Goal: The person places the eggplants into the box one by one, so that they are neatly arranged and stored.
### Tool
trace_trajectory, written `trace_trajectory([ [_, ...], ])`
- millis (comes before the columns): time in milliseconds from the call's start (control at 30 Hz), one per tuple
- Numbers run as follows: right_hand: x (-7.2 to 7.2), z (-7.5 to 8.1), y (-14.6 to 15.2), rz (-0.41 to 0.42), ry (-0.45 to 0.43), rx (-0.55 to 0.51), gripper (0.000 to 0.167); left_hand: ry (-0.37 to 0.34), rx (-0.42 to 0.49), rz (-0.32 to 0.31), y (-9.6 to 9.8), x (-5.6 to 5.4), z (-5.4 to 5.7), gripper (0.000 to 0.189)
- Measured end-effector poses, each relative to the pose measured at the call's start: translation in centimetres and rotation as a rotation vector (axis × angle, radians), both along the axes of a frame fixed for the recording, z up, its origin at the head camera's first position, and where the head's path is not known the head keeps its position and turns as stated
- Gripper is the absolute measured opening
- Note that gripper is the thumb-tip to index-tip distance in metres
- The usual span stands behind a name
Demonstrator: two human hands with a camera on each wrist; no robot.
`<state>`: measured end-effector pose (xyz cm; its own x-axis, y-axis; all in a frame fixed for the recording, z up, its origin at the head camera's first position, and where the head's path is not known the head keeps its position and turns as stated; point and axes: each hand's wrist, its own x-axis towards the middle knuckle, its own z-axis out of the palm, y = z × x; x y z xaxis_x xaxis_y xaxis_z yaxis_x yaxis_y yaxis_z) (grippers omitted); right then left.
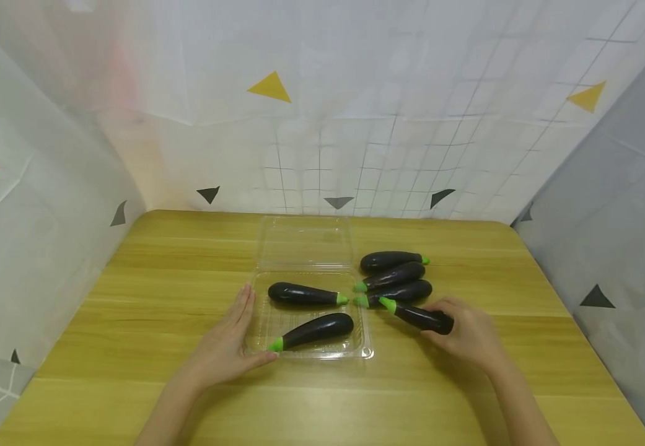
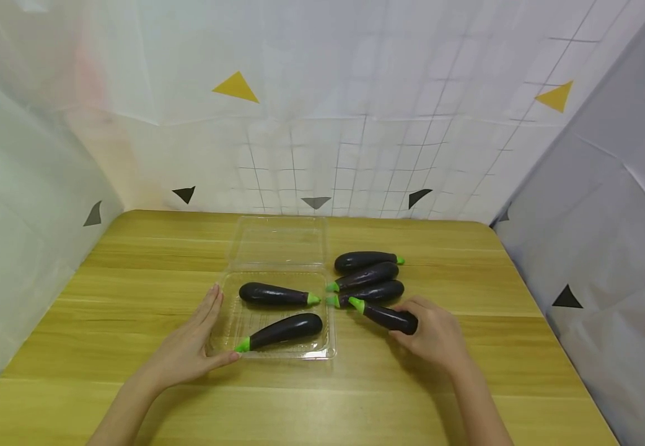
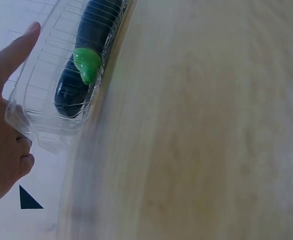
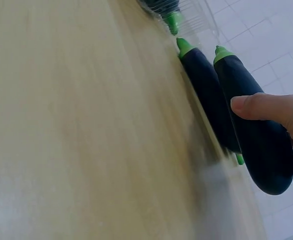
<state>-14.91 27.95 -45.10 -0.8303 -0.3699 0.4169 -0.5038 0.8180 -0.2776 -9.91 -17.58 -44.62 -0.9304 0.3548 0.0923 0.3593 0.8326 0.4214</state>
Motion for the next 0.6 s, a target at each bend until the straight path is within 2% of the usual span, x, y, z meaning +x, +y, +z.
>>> trace_trajectory([
  [600, 0.3, 2.7, -1.3, -0.016, 0.050, 0.003, 0.046, -0.010, 0.005, 0.006, 0.0, 0.0, 0.0, 0.117],
])
